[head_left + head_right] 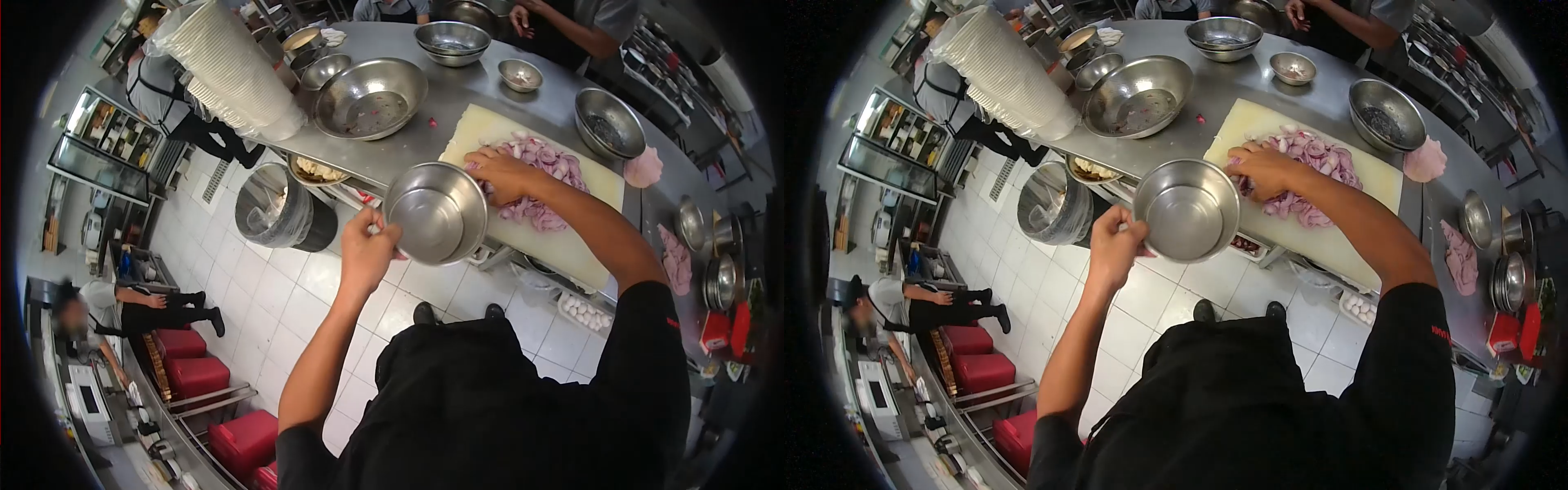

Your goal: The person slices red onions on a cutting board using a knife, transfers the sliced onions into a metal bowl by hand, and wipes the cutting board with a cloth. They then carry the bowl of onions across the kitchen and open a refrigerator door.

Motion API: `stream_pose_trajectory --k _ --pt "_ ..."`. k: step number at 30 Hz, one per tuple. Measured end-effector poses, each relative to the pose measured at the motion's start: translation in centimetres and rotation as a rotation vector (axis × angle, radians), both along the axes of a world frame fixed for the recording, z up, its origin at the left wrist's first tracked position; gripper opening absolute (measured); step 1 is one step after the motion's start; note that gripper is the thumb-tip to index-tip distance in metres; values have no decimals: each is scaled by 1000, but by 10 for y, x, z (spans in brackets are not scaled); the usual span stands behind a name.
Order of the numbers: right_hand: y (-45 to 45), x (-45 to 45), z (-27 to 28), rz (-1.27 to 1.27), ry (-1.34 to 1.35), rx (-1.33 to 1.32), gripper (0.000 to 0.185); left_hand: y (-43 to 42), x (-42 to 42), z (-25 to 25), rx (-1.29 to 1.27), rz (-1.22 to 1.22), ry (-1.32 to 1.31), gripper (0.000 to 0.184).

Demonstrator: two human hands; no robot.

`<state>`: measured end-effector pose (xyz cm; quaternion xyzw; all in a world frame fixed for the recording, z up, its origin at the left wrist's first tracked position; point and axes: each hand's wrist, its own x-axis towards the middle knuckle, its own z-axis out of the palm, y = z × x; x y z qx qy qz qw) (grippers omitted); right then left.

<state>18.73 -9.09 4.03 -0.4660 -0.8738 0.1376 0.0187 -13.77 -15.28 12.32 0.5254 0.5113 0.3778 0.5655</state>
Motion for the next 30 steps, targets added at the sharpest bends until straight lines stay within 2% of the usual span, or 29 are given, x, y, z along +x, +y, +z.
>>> stream_pose_trajectory --k 7,10,11,14,17,20,24,26,28,30 --pt "17 7 -18 -63 128 165 44 51 24 -9 24 -89 35 21" --pt "31 20 -21 -103 197 101 38 58 29 -10 22 -79 54 20" --pt "32 25 -23 -113 303 137 35 59 31 -10 15 -69 63 20" --pt "41 33 -11 -203 420 0 31 66 38 -9 12 -44 98 19" --pt "46 46 -11 -277 698 15 22 67 45 -9 19 -23 137 18" --pt "47 57 17 -500 844 -192 21 67 56 -11 29 -4 163 17" --pt "27 29 79 -363 1067 -214 23 68 71 -7 4 -21 168 17" --pt "23 4 82 -272 985 -254 24 68 75 -7 -10 -36 172 17" --pt "21 -29 55 -47 842 -39 29 70 79 -11 -15 -43 163 17" --pt "12 -52 47 -40 430 -66 35 69 80 -15 5 -40 149 17"
